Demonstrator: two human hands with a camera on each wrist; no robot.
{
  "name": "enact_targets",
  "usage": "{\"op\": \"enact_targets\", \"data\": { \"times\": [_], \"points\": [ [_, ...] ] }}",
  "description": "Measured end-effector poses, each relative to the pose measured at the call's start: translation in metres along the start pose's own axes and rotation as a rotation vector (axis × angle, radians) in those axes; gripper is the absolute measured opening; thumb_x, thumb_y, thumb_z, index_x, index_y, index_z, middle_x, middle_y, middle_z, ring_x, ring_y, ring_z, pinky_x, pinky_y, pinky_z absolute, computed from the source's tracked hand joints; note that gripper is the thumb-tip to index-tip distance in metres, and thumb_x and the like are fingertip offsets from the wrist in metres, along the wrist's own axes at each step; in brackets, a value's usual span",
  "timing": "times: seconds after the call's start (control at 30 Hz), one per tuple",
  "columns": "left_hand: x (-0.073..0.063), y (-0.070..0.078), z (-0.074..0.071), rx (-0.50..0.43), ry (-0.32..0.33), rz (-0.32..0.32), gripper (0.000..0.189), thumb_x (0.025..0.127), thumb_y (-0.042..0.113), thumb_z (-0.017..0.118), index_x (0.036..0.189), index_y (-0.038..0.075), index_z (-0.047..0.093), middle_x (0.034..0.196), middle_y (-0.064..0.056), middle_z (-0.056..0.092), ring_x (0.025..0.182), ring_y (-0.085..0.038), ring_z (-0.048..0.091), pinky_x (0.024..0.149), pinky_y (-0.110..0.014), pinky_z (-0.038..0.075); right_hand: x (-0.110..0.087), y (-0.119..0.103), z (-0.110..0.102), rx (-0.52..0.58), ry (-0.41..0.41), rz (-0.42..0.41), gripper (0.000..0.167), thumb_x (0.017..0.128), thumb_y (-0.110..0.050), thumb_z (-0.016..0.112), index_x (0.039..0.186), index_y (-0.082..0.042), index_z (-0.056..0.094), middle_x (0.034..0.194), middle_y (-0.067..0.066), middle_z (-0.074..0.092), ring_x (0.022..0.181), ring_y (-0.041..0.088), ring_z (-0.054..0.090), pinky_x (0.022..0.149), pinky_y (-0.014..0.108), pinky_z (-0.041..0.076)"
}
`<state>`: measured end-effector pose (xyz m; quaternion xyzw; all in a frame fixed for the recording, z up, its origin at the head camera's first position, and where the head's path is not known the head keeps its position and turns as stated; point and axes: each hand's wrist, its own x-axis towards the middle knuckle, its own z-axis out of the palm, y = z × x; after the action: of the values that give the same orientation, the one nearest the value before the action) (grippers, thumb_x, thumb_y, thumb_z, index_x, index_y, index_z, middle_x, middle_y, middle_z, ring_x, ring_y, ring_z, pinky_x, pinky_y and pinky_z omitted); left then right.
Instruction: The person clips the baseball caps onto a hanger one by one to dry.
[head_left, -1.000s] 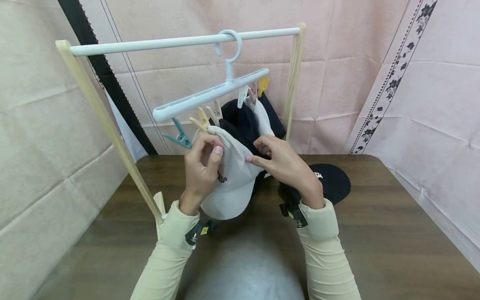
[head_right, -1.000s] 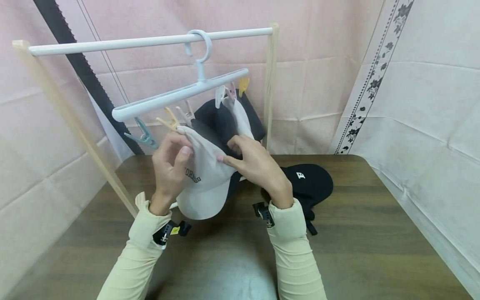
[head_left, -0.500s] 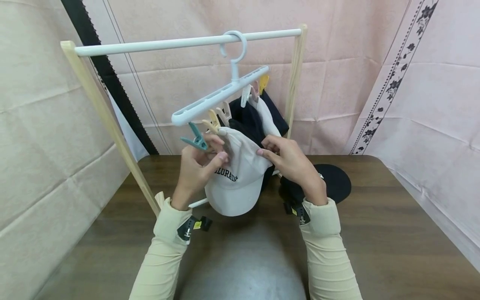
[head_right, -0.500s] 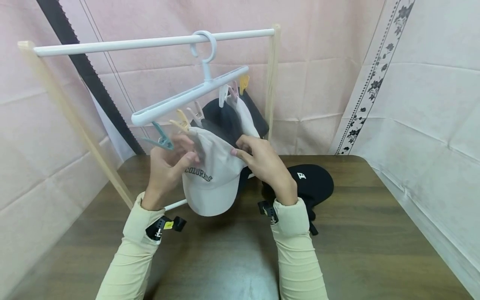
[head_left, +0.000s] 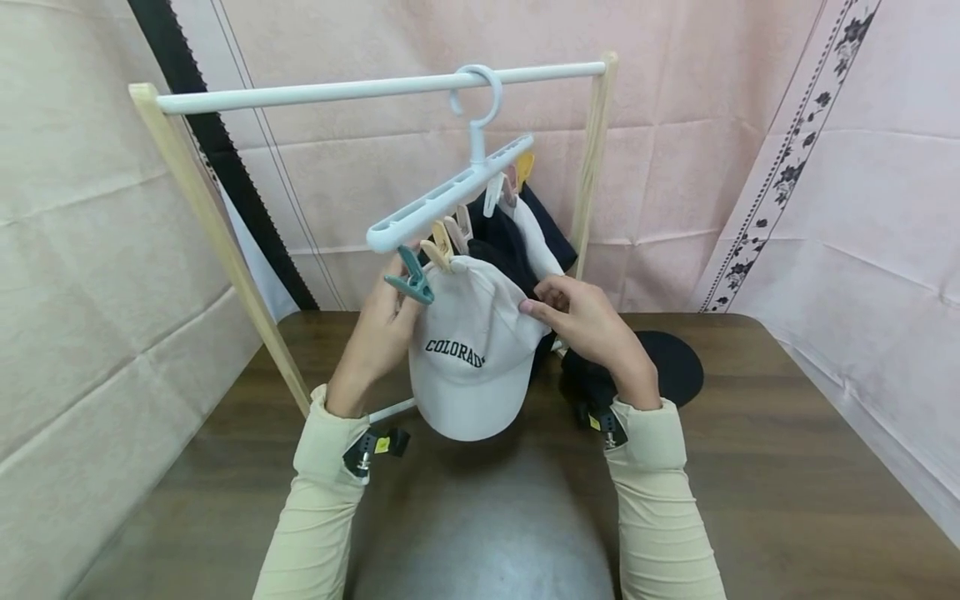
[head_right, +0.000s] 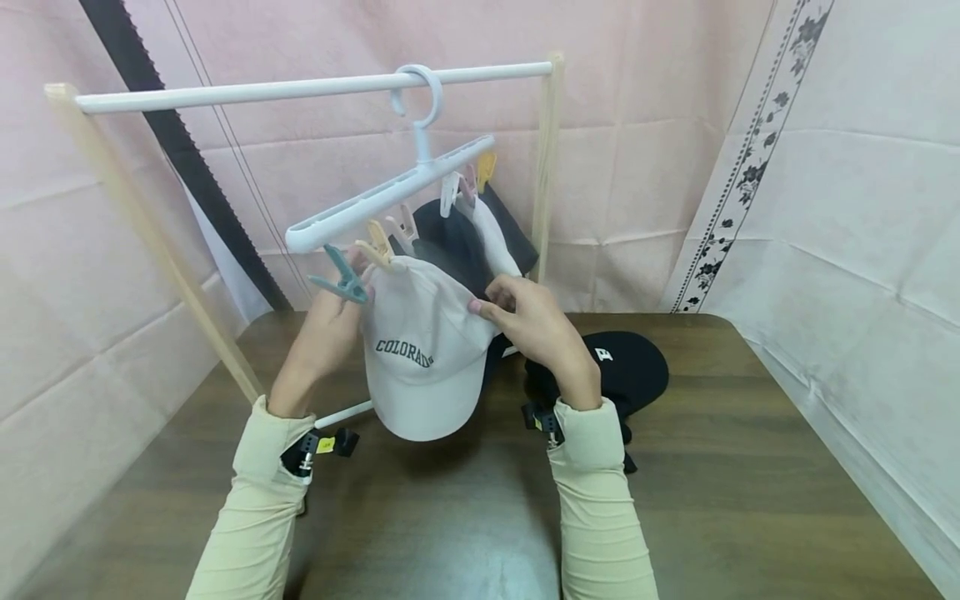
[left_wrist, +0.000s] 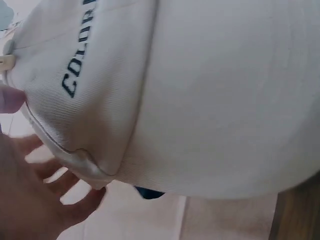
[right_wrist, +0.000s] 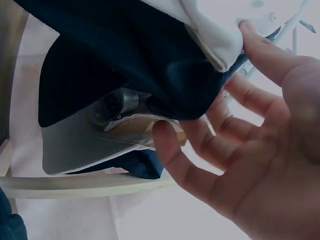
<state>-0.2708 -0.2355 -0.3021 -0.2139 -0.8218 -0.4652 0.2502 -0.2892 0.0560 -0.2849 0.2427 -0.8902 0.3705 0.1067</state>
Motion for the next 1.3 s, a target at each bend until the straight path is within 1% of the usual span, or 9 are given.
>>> {"op": "enact_targets", "data": {
  "times": [0.07,0.2,0.47,0.63,0.77,0.9,1.0,1.13,1.3],
  "points": [
    [-0.001,-0.001,0.002,0.000,-0.070,-0.014,0.059,0.113,0.045,0.038,0.167,0.023,0.030,0.170,-0.010,0.033,0.155,-0.036,0.034,0.117,-0.069,0.034,0.000,0.001,0.001,0.000,0.009,0.032,0.034,0.102,-0.032,0.073,0.118,-0.003,0.068,0.102,0.013,0.067,0.095,0.028,0.061,0.083,0.042,0.052],
    [-0.003,-0.001,0.003,0.000,-0.097,-0.037,0.059,0.111,0.050,0.042,0.163,0.023,0.039,0.164,-0.013,0.044,0.150,-0.038,0.043,0.112,-0.069,0.040,0.003,0.000,0.004,0.010,0.040,0.061,0.039,0.102,-0.030,0.073,0.126,-0.001,0.064,0.119,0.017,0.064,0.108,0.032,0.063,0.093,0.047,0.053],
    [-0.003,0.000,0.001,-0.021,-0.142,-0.065,0.063,0.103,0.029,0.055,0.164,0.030,0.038,0.167,-0.007,0.040,0.155,-0.035,0.034,0.116,-0.071,0.032,0.012,-0.006,0.021,0.070,0.039,0.003,0.050,0.106,-0.019,0.066,0.150,-0.001,0.052,0.143,0.024,0.060,0.123,0.038,0.066,0.102,0.052,0.055],
    [-0.002,-0.003,0.005,-0.032,-0.031,-0.042,0.065,0.102,0.018,0.059,0.163,0.027,0.039,0.166,-0.008,0.040,0.155,-0.034,0.032,0.118,-0.072,0.028,0.010,-0.008,0.028,0.037,0.024,-0.067,0.045,0.107,-0.017,0.063,0.149,-0.001,0.056,0.131,0.022,0.067,0.111,0.033,0.068,0.093,0.048,0.058],
    [0.001,-0.006,0.008,-0.052,0.018,0.021,0.066,0.103,0.008,0.050,0.165,0.022,0.035,0.166,-0.008,0.038,0.151,-0.030,0.037,0.117,-0.067,0.032,0.010,-0.010,0.026,0.011,-0.018,-0.162,0.033,0.107,-0.016,0.063,0.137,-0.002,0.063,0.109,0.016,0.071,0.093,0.029,0.066,0.082,0.043,0.056],
    [0.002,-0.008,0.011,-0.104,-0.006,0.051,0.053,0.103,0.005,0.038,0.155,0.016,0.047,0.132,-0.016,0.057,0.119,-0.029,0.054,0.101,-0.054,0.043,0.007,-0.011,0.020,0.033,-0.073,-0.239,0.018,0.108,-0.016,0.062,0.122,-0.005,0.063,0.096,0.010,0.064,0.085,0.025,0.060,0.076,0.039,0.050],
    [0.002,-0.008,0.012,-0.161,-0.021,0.061,0.050,0.104,0.005,0.035,0.152,0.010,0.050,0.132,-0.016,0.059,0.124,-0.026,0.054,0.107,-0.051,0.041,0.003,-0.011,0.014,0.062,-0.112,-0.247,0.016,0.108,-0.015,0.061,0.122,-0.006,0.063,0.100,0.009,0.063,0.090,0.024,0.060,0.079,0.038,0.050],
    [0.001,-0.006,0.012,-0.198,-0.026,0.055,0.052,0.105,0.010,0.038,0.156,0.008,0.048,0.154,-0.013,0.051,0.142,-0.024,0.046,0.120,-0.054,0.032,0.001,-0.010,0.009,0.075,-0.133,-0.245,0.020,0.108,-0.015,0.061,0.126,-0.006,0.064,0.108,0.010,0.065,0.096,0.026,0.062,0.084,0.040,0.052],
    [-0.004,-0.001,0.009,-0.140,-0.013,0.008,0.044,0.099,0.017,0.052,0.141,0.003,0.057,0.133,-0.017,0.061,0.119,-0.031,0.058,0.103,-0.060,0.048,0.002,-0.010,0.013,0.066,-0.090,-0.205,0.023,0.107,-0.015,0.063,0.127,-0.004,0.066,0.114,0.013,0.069,0.098,0.028,0.064,0.087,0.044,0.055]
  ]
}}
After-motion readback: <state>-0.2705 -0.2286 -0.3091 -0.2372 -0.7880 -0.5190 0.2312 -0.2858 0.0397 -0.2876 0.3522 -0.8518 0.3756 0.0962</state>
